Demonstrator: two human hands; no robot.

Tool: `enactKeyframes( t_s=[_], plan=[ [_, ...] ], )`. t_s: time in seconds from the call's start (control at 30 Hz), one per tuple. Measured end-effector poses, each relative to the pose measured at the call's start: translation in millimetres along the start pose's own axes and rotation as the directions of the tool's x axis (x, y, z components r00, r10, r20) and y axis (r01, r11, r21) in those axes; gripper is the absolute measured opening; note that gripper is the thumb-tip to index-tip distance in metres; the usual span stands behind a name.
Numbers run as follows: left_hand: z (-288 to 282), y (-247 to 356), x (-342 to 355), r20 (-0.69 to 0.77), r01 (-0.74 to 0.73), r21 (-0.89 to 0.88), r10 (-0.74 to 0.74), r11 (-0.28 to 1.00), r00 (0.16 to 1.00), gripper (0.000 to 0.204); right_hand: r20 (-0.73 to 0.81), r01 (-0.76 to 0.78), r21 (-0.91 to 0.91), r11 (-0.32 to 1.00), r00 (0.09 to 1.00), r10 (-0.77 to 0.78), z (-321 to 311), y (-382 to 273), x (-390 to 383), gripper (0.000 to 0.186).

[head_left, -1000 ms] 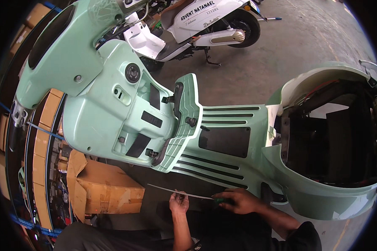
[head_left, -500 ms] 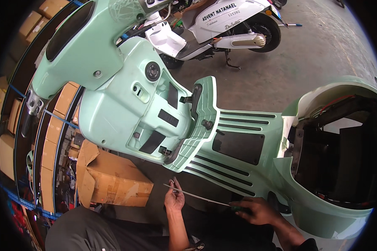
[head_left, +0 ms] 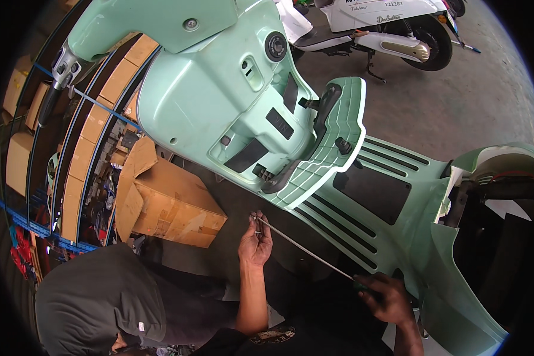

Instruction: The person disassembles parts of a light green scooter by hand and with a screwdriver. They remove screws from the front panel, place them into a metal tray, lift and detach the front body panel, and then proceed to remove additional screws from the floorboard and steering column areas.

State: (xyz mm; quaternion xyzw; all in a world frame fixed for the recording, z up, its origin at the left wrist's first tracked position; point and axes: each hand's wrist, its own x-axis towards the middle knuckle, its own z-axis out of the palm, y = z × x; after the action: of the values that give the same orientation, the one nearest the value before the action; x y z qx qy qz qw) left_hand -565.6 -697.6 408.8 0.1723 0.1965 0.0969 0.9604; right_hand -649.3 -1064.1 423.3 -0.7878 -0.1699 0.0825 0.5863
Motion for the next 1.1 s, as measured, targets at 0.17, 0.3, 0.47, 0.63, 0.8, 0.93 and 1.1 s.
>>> enactKeyframes(
  t_s=[0.17,0.3,0.47,0.63,0.8,0.93,1.1],
  plan=[
    [-1,2,2,-0.011,0.009,-0.007,-0.009,1.0,1.0,0.014,-0.044,0.047,-0.12,0.992,0.998,-0.053,3,0,0,0.037],
    [-3,6,5,-0.004,0.004,0.003,-0.004,1.0,1.0,0.014,-0.097,0.152,-0.355,0.922,0.975,-0.198,3,-5,7,0.04],
    [6,11,12,0.01,0.011,-0.003,-0.011,1.0,1.0,0.016,-0.128,0.126,-0.43,0.894,0.972,-0.199,5,-6,14,0.043],
    [10,18,23,0.005,0.044,-0.019,-0.044,0.999,0.999,0.018,-0.11,0.111,-0.432,0.895,0.979,-0.174,4,-13,19,0.042],
    [13,13,34,0.044,0.078,0.04,-0.08,0.996,0.996,0.018,-0.032,-0.095,-0.07,0.993,0.995,0.093,-3,-25,23,0.037],
    [49,27,43,0.036,0.034,0.023,-0.035,0.999,0.999,0.02,-0.158,0.136,0.214,0.967,0.982,-0.103,-6,-37,35,0.032],
    [83,37,80,0.123,-0.023,0.045,0.018,0.999,0.992,0.022,-0.36,0.393,0.114,0.912,0.872,-0.331,4,-62,51,0.039]
  ],
)
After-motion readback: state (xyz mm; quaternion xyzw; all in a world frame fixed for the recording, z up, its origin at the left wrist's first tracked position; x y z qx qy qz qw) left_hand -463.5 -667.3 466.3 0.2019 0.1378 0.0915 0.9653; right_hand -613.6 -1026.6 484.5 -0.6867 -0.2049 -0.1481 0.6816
